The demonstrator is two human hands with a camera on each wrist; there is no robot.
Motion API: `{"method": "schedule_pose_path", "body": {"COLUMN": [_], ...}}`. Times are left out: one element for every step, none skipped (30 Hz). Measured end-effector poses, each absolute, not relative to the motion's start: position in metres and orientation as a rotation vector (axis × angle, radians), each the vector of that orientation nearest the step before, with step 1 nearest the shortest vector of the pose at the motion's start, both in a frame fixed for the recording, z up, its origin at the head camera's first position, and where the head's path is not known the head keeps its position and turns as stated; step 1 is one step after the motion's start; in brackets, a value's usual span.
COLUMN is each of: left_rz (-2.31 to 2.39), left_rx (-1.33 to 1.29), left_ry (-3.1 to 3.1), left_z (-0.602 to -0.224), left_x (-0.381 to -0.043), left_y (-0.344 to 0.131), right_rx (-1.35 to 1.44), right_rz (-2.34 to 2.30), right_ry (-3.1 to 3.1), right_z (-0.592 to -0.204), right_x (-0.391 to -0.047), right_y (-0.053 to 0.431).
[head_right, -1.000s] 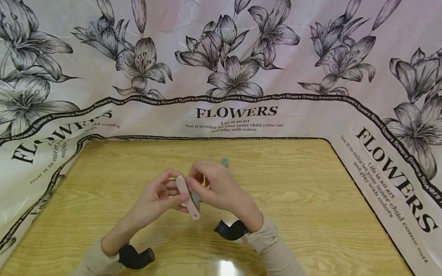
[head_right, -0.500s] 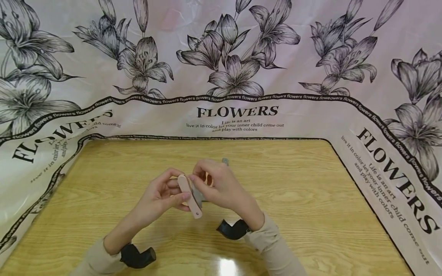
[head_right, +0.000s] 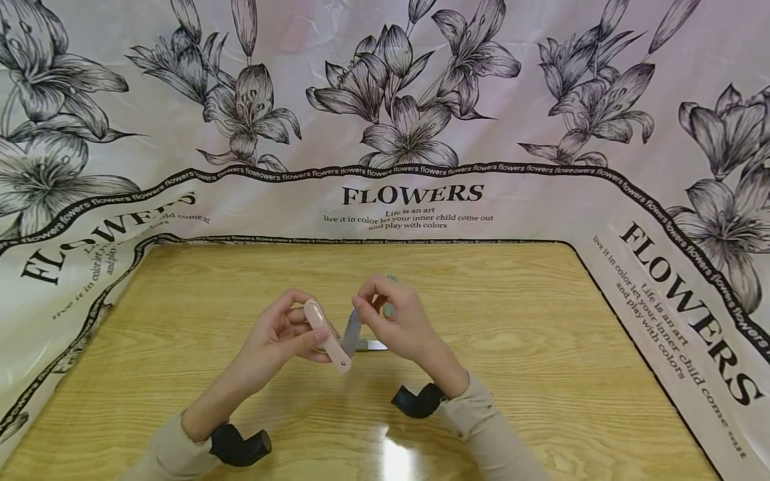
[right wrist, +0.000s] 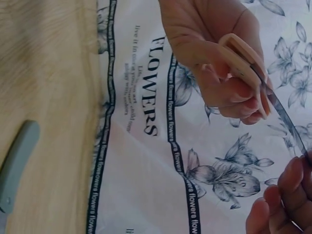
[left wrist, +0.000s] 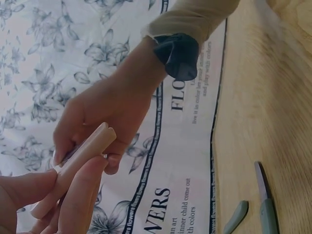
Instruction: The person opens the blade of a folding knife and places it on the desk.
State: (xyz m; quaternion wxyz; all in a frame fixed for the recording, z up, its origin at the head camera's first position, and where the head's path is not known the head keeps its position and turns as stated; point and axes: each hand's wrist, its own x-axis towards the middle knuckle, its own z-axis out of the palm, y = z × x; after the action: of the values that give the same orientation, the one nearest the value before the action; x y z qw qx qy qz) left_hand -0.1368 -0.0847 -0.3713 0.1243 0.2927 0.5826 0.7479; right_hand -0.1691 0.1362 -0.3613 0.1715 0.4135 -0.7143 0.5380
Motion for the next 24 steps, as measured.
{"method": "schedule_pose_path", "body": {"left_rz": [2.183,2.183,2.186,2.186,2.189,2.189,2.189,2.189,2.189,2.188,2.187,2.184,2.182,2.179,2.176,2.174,2.172,2.170,2.168,2.166,2.168,2.172,2.176,2.182], "left_rx": [0.849,0.839,0.830,0.822,0.815,0.806,0.798,0.796,0.799,0.804,0.809,0.808,0.807,0.807,0.803,0.800,0.792,0.787,0.787,0.789,0.790,0.795,0.800,0.812], "left_ry": [1.698,1.700,1.701,1.704,1.704,1.706,1.707,1.709,1.711,1.714,1.716,1.720,1.728,1.737,1.745,1.752,1.759,1.768,1.775,1.780,1.777,1.771,1.765,1.754], "left_z": [-0.3714,-0.3715,-0.3715,-0.3716,-0.3717,-0.3718,-0.3718,-0.3719,-0.3721,-0.3722,-0.3723,-0.3722,-0.3722,-0.3722,-0.3721,-0.3720,-0.3720,-0.3721,-0.3723,-0.3725,-0.3727,-0.3731,-0.3733,-0.3736], "left_x": [-0.1369,-0.1369,-0.1369,-0.1369,-0.1369,-0.1368,-0.1367,-0.1367,-0.1368,-0.1367,-0.1368,-0.1367,-0.1367,-0.1367,-0.1367,-0.1367,-0.1367,-0.1367,-0.1368,-0.1367,-0.1367,-0.1366,-0.1365,-0.1364], "left_y": [-0.0845,-0.0843,-0.0842,-0.0839,-0.0838,-0.0835,-0.0833,-0.0831,-0.0831,-0.0831,-0.0831,-0.0832,-0.0833,-0.0833,-0.0833,-0.0833,-0.0832,-0.0831,-0.0830,-0.0828,-0.0827,-0.0825,-0.0823,-0.0821], "right_rx": [1.180,1.183,1.181,1.178,1.173,1.164,1.154,1.143,1.137,1.131,1.125,1.120,1.115,1.110,1.107,1.101,1.097,1.089,1.081,1.074,1.063,1.051,1.042,1.032], "right_rz": [1.542,1.561,1.579,1.598,1.616,1.634,1.648,1.662,1.666,1.671,1.674,1.675,1.674,1.673,1.670,1.671,1.670,1.670,1.669,1.669,1.667,1.669,1.672,1.679], "right_ry": [-2.007,-1.992,-1.984,-1.981,-1.983,-1.990,-2.001,-2.014,-2.023,-2.034,-2.042,-2.046,-2.050,-2.055,-2.057,-2.061,-2.064,-2.071,-2.078,-2.085,-2.095,-2.107,-2.115,-2.124], "right_z": [-0.3632,-0.3650,-0.3663,-0.3673,-0.3678,-0.3685,-0.3687,-0.3685,-0.3681,-0.3683,-0.3684,-0.3685,-0.3682,-0.3682,-0.3678,-0.3675,-0.3671,-0.3666,-0.3665,-0.3662,-0.3664,-0.3667,-0.3667,-0.3668], "right_x": [-0.1699,-0.1704,-0.1707,-0.1708,-0.1706,-0.1705,-0.1700,-0.1695,-0.1690,-0.1686,-0.1683,-0.1681,-0.1677,-0.1676,-0.1671,-0.1668,-0.1664,-0.1660,-0.1656,-0.1652,-0.1649,-0.1647,-0.1645,-0.1643], "right_y": [0.1370,0.1379,0.1386,0.1393,0.1398,0.1404,0.1409,0.1413,0.1416,0.1420,0.1422,0.1426,0.1427,0.1430,0.1430,0.1430,0.1429,0.1429,0.1430,0.1429,0.1430,0.1432,0.1432,0.1435]}}
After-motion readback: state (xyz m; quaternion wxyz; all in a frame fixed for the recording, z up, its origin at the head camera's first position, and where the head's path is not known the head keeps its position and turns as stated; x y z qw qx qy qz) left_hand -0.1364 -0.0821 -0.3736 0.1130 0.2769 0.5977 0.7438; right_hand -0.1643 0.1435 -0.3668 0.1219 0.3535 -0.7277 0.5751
